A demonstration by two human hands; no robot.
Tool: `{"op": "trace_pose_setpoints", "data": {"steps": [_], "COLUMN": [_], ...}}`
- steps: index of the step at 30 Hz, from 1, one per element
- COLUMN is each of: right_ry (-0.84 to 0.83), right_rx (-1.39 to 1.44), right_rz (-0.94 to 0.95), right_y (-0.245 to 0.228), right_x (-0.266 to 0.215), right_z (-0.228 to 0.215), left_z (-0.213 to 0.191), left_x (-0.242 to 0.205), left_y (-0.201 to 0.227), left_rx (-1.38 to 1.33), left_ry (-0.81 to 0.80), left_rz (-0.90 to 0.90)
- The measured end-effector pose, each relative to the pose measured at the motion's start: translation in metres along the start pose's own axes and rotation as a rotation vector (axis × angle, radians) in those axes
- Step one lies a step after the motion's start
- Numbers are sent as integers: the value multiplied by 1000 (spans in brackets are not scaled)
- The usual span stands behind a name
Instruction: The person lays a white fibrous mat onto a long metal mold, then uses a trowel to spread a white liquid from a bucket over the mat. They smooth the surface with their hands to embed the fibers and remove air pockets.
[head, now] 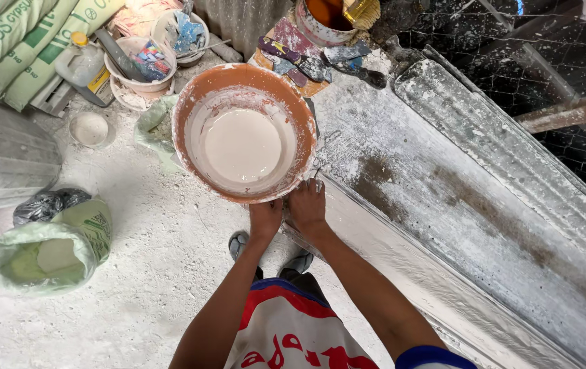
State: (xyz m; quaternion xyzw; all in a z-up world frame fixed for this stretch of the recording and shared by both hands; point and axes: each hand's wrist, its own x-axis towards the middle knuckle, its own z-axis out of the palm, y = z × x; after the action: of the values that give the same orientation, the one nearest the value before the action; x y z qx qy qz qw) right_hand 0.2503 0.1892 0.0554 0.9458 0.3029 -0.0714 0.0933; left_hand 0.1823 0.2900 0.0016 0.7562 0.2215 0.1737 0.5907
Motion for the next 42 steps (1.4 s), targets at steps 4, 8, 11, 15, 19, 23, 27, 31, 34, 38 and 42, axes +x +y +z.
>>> {"op": "trace_pose_setpoints", "data": {"steps": [4, 8, 11, 15, 19, 23, 27, 31, 34, 38, 42], "right_ry": [-14, 231, 161, 130, 48, -54, 105, 41, 80, 173, 249], "right_rx": [329, 899, 1385, 1848, 2217, 1977, 1242, 1004, 834, 858, 759], "right_rz": [-54, 66, 310, 640, 704, 748, 350, 337, 398, 307, 168], "right_y": [27, 55, 73, 98, 116, 118, 114, 101, 96, 85, 86], "right_x": [-6, -8, -18, -32, -45, -47, -48, -43, -34, -30, -38], "right_z": [-2, 40, 92, 134, 139, 136, 130, 112, 99, 95, 91], "left_z": [8, 13, 12, 6, 1, -1, -4, -21, -27, -22, -19], "left_x": [-1, 2, 5, 4, -1, -2, -5, -15, -39, -66, -64], "left_y": [-3, 2, 7, 11, 11, 7, 3, 4, 14, 29, 33], "left_rx": [146, 247, 348, 386, 465, 567, 611, 549, 644, 776, 798], "left_ry": [115, 85, 136, 100, 36, -33, -58, -16, -162, -294, -249], "left_rz": [198, 110, 198, 247, 248, 195, 179, 187, 288, 625, 550]}}
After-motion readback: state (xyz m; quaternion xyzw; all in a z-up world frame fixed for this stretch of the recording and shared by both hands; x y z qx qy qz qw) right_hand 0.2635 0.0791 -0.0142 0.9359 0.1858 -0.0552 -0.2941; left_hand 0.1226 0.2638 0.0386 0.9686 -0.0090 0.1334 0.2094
